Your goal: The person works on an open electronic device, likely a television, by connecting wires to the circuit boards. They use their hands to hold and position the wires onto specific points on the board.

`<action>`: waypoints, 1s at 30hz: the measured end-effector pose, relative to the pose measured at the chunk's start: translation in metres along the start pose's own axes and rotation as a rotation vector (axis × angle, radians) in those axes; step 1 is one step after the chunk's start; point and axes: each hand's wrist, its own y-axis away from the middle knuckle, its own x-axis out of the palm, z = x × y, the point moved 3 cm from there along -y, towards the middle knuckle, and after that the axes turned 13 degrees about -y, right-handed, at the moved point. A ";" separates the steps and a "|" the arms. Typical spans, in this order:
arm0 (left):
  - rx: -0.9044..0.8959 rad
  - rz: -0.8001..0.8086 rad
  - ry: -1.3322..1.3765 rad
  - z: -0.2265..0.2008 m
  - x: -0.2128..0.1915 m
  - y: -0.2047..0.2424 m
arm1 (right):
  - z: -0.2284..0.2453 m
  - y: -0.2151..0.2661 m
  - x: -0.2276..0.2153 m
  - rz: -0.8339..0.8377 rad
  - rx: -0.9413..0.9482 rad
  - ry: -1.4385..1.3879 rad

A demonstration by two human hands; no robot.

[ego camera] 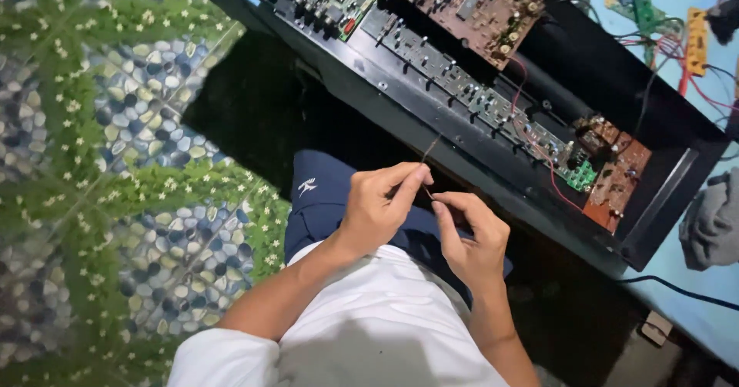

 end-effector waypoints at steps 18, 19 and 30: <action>0.551 -0.015 -0.591 -0.035 -0.021 0.011 | 0.007 -0.010 -0.022 0.035 0.065 0.072; 0.564 -0.014 -0.589 -0.033 -0.016 0.010 | 0.010 -0.013 -0.022 0.024 0.057 0.074; 0.625 0.116 -0.708 -0.036 -0.005 0.001 | 0.035 -0.030 -0.026 0.110 0.151 -0.025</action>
